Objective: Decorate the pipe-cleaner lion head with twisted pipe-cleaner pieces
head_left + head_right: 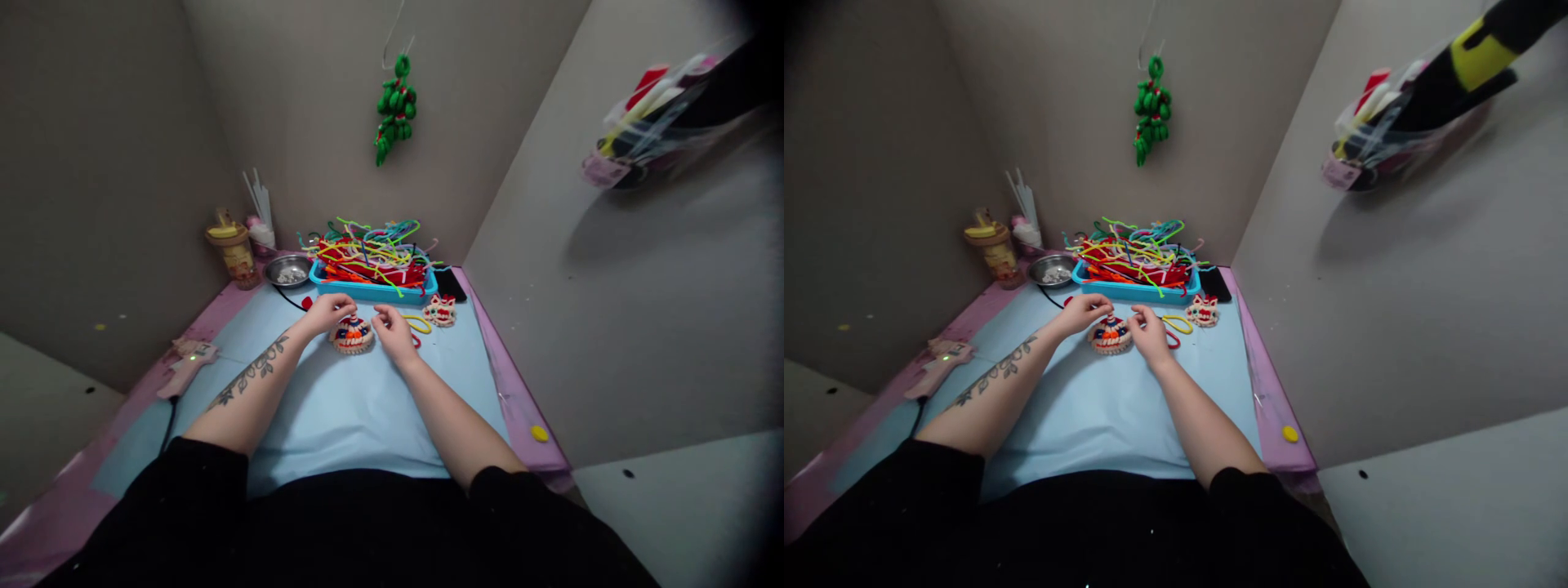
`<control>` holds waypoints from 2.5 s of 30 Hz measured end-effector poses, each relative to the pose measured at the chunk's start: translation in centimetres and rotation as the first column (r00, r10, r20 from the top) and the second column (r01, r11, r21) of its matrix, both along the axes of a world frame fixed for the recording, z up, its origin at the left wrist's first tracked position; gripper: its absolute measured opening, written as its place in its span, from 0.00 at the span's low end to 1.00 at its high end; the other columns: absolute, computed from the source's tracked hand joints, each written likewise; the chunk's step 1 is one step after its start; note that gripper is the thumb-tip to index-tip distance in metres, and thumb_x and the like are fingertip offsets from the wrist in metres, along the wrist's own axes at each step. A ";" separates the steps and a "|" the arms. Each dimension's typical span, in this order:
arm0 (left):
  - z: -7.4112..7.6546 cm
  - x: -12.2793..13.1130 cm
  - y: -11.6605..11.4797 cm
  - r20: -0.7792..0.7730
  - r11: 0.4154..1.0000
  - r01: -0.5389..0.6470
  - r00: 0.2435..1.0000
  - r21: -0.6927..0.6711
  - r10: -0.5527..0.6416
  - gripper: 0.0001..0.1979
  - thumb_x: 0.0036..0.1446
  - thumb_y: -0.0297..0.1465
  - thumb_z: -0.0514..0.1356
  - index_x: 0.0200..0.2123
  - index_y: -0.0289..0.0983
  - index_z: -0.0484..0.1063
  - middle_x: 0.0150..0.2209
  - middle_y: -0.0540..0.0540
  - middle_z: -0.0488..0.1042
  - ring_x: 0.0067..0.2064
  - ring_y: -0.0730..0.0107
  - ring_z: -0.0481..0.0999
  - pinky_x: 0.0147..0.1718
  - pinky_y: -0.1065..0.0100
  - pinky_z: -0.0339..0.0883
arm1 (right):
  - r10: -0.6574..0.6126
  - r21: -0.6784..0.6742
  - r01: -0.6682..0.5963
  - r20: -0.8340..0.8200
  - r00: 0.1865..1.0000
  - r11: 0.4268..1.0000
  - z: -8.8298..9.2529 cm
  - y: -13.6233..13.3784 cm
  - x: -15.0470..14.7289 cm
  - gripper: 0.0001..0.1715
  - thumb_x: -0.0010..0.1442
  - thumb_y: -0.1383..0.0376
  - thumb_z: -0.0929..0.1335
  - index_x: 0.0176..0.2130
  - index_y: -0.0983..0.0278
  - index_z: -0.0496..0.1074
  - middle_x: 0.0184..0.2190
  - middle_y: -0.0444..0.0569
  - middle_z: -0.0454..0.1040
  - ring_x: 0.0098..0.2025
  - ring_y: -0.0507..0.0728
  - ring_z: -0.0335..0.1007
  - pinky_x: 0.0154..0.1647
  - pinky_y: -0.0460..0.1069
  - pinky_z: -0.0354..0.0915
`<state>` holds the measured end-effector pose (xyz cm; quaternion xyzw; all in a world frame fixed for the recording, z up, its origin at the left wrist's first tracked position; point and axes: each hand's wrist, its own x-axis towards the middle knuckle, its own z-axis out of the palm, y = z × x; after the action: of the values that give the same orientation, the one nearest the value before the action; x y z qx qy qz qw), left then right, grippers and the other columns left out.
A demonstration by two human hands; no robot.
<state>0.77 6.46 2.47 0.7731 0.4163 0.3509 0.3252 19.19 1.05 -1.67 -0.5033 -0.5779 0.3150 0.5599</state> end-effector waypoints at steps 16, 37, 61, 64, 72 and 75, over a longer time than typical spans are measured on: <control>1.5 0.1 -0.4 -0.164 0.984 0.077 0.985 0.163 -0.050 0.08 0.53 0.33 0.57 0.27 0.38 0.76 0.30 0.46 0.77 0.35 0.63 0.72 0.38 0.67 0.62 | 0.058 -0.004 -0.058 -0.018 0.998 0.998 0.0 -0.3 -0.3 0.18 0.52 0.61 0.66 0.44 0.63 0.70 0.30 0.47 0.73 0.33 0.55 0.70 0.35 0.50 0.67; -0.1 -0.8 0.0 -0.239 0.976 0.103 0.969 0.193 -0.055 0.16 0.57 0.33 0.51 0.38 0.35 0.78 0.39 0.42 0.80 0.41 0.63 0.77 0.43 0.66 0.68 | 0.070 0.026 -0.071 0.013 0.997 0.997 -0.3 -0.1 -0.3 0.15 0.55 0.63 0.65 0.43 0.64 0.71 0.32 0.47 0.75 0.35 0.55 0.71 0.35 0.49 0.66; -0.3 -1.4 0.3 -0.232 0.936 0.171 0.967 0.307 -0.101 0.22 0.51 0.21 0.48 0.42 0.36 0.78 0.43 0.43 0.79 0.43 0.65 0.77 0.44 0.66 0.70 | 0.129 0.008 -0.130 0.027 0.991 0.992 -0.2 0.1 -0.1 0.25 0.50 0.74 0.60 0.47 0.63 0.70 0.40 0.50 0.77 0.44 0.56 0.72 0.40 0.50 0.68; -0.5 -1.5 0.5 -0.253 0.928 0.184 0.962 0.324 -0.103 0.24 0.51 0.20 0.48 0.44 0.38 0.78 0.43 0.44 0.79 0.44 0.66 0.77 0.44 0.66 0.70 | 0.109 0.002 -0.109 0.023 0.994 0.994 -0.3 0.3 0.1 0.26 0.48 0.75 0.60 0.47 0.63 0.70 0.40 0.50 0.77 0.44 0.56 0.72 0.41 0.50 0.67; -1.0 -1.7 0.6 -0.300 0.920 0.196 0.950 0.340 -0.091 0.26 0.48 0.18 0.50 0.47 0.40 0.77 0.43 0.44 0.79 0.44 0.65 0.77 0.44 0.65 0.70 | 0.107 -0.005 -0.107 0.011 0.994 0.994 -0.5 0.2 -0.1 0.26 0.48 0.74 0.60 0.47 0.63 0.70 0.39 0.50 0.76 0.43 0.57 0.71 0.42 0.51 0.67; -1.1 -1.9 0.6 -0.300 0.920 0.183 0.951 0.345 -0.077 0.28 0.47 0.18 0.49 0.47 0.39 0.77 0.44 0.44 0.79 0.45 0.65 0.77 0.45 0.65 0.70 | 0.104 -0.002 -0.104 0.003 0.995 0.995 -0.5 0.1 -0.1 0.25 0.48 0.73 0.61 0.46 0.63 0.70 0.39 0.49 0.76 0.43 0.56 0.71 0.43 0.51 0.67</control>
<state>-1.15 7.05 1.41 0.8884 0.3320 0.2869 0.1346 19.04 1.17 -2.20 -0.4736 -0.6039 0.3436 0.5412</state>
